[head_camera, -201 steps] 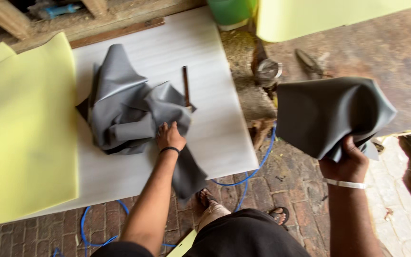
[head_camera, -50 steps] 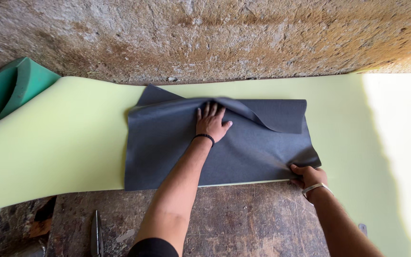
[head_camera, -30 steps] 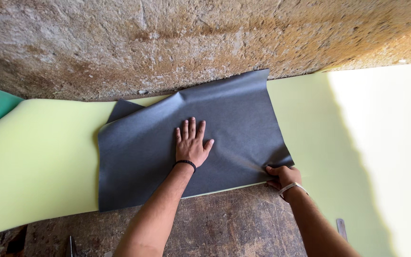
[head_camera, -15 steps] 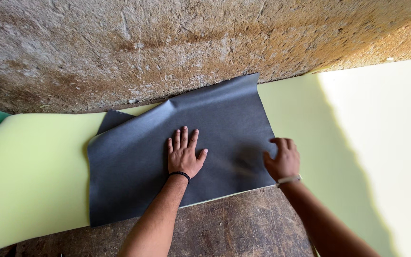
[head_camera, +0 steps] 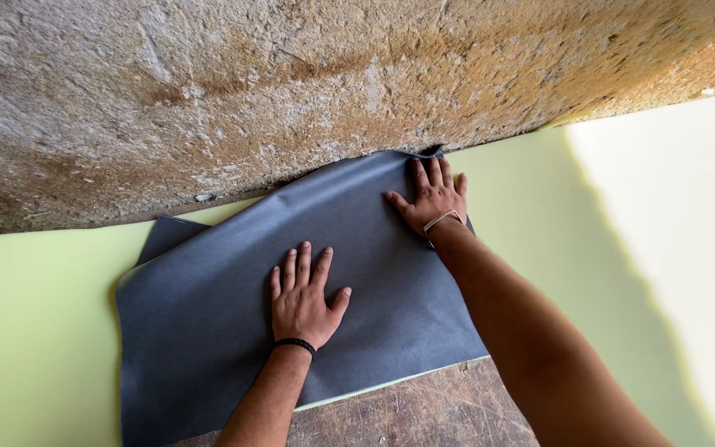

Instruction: The person sprays adhesive onto a dark gray fabric sheet, places it onto a light green foam sheet, and smooths it down. They repeat this process with additional sheets, using a spray gun, ruler, and scissors to align and cut the materials.

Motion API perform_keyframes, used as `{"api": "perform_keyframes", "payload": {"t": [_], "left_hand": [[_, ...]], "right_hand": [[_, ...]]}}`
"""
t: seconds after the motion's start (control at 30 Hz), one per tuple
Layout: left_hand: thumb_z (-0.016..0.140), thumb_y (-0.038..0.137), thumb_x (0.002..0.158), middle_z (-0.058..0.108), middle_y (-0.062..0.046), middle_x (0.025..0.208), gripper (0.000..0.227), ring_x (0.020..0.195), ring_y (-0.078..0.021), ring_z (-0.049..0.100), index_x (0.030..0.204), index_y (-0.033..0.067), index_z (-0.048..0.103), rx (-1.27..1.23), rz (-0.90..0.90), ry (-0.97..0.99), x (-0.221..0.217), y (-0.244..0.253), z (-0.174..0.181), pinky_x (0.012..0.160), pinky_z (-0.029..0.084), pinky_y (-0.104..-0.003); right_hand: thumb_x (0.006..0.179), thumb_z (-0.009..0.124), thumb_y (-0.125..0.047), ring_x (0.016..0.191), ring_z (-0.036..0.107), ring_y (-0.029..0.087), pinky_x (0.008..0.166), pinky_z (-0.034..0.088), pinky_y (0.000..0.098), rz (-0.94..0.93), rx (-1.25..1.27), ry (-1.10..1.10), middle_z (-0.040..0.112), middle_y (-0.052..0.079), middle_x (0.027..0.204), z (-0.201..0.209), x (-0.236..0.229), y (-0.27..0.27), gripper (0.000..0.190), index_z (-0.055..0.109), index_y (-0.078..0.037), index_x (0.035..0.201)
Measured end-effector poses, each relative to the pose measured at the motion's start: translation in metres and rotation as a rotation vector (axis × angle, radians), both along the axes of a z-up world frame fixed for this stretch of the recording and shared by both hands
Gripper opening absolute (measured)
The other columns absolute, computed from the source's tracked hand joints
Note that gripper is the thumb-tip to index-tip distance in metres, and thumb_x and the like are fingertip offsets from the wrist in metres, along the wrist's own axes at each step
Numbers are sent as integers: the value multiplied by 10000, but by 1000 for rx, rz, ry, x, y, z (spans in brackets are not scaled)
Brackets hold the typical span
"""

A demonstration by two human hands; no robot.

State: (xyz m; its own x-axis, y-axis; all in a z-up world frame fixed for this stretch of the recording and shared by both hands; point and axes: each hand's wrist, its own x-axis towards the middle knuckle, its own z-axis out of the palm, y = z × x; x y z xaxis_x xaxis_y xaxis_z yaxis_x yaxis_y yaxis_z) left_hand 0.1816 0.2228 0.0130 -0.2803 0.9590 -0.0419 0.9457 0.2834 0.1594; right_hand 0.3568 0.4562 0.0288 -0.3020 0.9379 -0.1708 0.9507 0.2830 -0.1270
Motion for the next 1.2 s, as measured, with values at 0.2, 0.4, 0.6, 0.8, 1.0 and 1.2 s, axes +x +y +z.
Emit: {"api": "perform_keyframes", "payload": {"t": [0.2,0.4,0.6,0.8,1.0,1.2], "left_hand": [[538,619,889,194,-74,1672,784,1531,-281,174,1570,305,310,-6,8,5,10,4,-2,1222,112,-531],[560,611,889,199,-68,1688,787,1542,-281,178,1579,311,327,17,24,5,3,-2,4,1234,114,-530],[552,625,890,191,-65,1694,797,1552,-273,161,1585,318,314,4,19,7,5,3,-6,1242,96,-524],[437,640,963,117,-90,1713,767,1568,-286,99,1618,299,229,-16,-16,27,8,-15,-18,1251,49,-521],[311,672,997,16,-79,1723,780,1579,-283,14,1643,281,115,-164,6,13,47,-88,-19,1255,-7,-520],[444,724,935,-90,-68,1724,947,1586,-261,-58,1645,288,-8,-344,2,-98,67,-144,-3,1265,-43,-502]], "right_hand": [[939,315,-755,1573,40,264,1241,19,520,-6,55,88,88,76,1710,-7,16,-29,899,162,-213,1639],[956,316,-720,1572,57,285,1241,23,523,19,61,54,95,102,1705,-11,67,-116,865,178,-203,1635],[989,257,-668,1558,12,282,1232,7,498,-8,13,-7,43,109,1699,-12,116,-209,795,129,-215,1630],[998,238,-674,1570,-70,228,1253,-14,462,3,-159,-57,-61,60,1717,-1,136,-236,768,50,-293,1637],[970,391,-671,1597,-48,187,1281,33,432,-7,-314,-86,-66,8,1731,34,133,-224,792,63,-384,1630],[855,776,-525,1442,471,293,1182,406,399,-351,42,185,478,137,1555,15,157,-240,845,444,-104,1508]]}}
